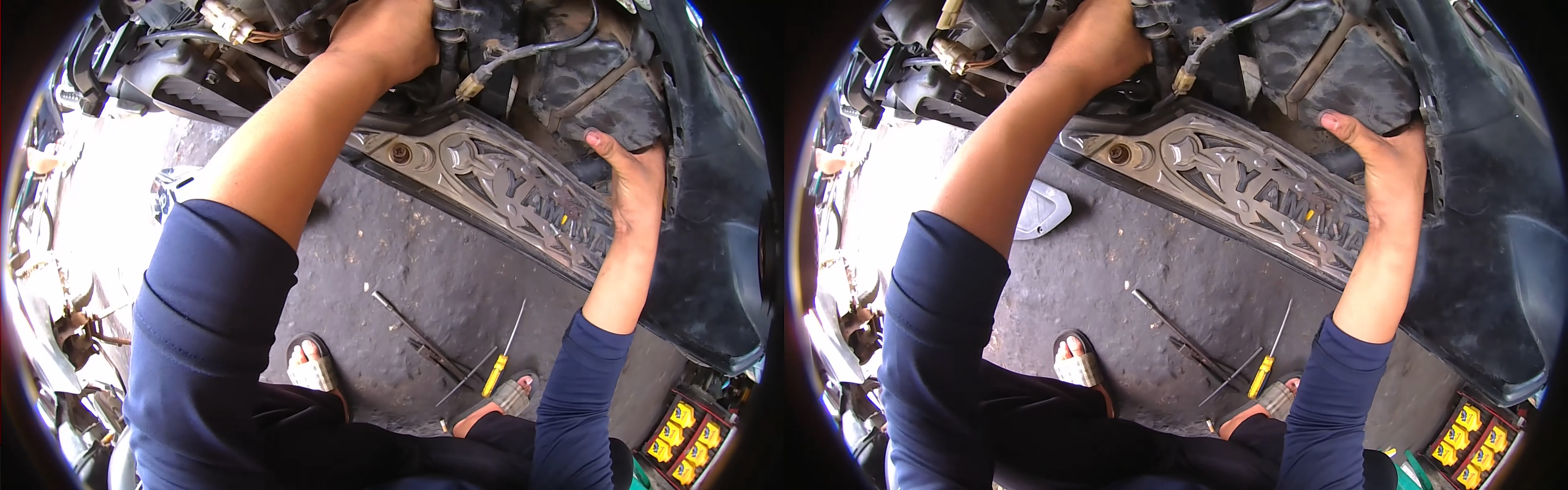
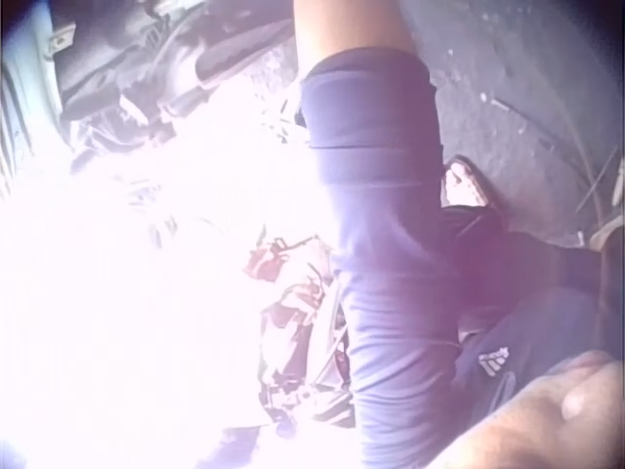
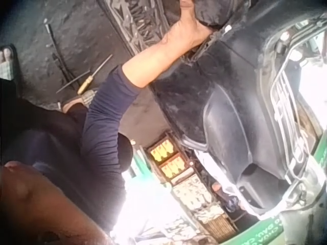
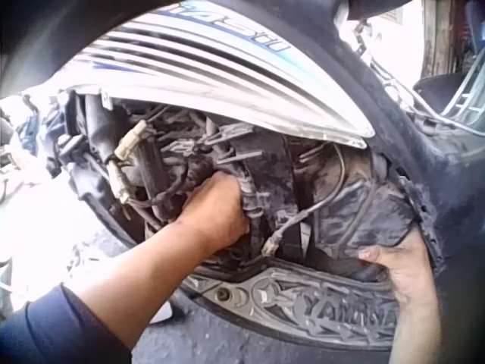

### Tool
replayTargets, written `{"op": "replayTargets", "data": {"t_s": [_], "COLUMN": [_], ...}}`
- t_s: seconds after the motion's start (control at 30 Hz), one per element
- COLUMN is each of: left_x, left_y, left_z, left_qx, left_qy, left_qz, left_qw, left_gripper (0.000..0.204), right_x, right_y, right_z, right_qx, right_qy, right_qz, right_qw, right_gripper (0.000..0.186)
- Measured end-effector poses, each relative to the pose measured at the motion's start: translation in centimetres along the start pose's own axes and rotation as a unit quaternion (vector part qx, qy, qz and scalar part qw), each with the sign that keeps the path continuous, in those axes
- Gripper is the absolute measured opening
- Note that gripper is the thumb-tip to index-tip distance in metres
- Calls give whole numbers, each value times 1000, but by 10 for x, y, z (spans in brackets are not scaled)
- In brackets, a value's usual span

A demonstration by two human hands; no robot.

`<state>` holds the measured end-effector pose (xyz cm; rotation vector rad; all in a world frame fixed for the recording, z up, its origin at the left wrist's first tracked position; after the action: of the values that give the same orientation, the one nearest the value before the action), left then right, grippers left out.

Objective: Repairing or maintaining internal components of a motorcycle using hand tools.

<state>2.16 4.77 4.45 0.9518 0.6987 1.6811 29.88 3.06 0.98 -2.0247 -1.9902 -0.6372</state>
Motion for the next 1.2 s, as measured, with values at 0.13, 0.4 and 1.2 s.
{"op": "replayTargets", "data": {"t_s": [0.13, 0.4, 1.2], "left_x": [0, 0, -5], "left_y": [2, 0, 5], "left_z": [2, 1, 5], "left_qx": [-6, 35, -8], "left_qy": [24, 44, -11], "left_qz": [-8, 2, 18], "left_qw": [1000, 998, 1000], "left_gripper": [22, 23, 22], "right_x": [9, 7, 5], "right_y": [4, 1, -1], "right_z": [9, -1, 8], "right_qx": [-2, -42, 53], "right_qy": [-74, -48, -12], "right_qz": [-64, -76, -62], "right_qw": [995, 995, 997], "right_gripper": [77, 72, 72]}}
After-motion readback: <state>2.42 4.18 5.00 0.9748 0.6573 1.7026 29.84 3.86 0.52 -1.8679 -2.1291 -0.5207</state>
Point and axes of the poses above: each hand's wrist, its own x-axis towards the middle knuckle, its own y-axis out of the back of the hand, z = x × y, the point moved 5 cm from there along x, towards the middle knuckle, and after that the axes turned 9 degrees about y, right-handed, at the moved point
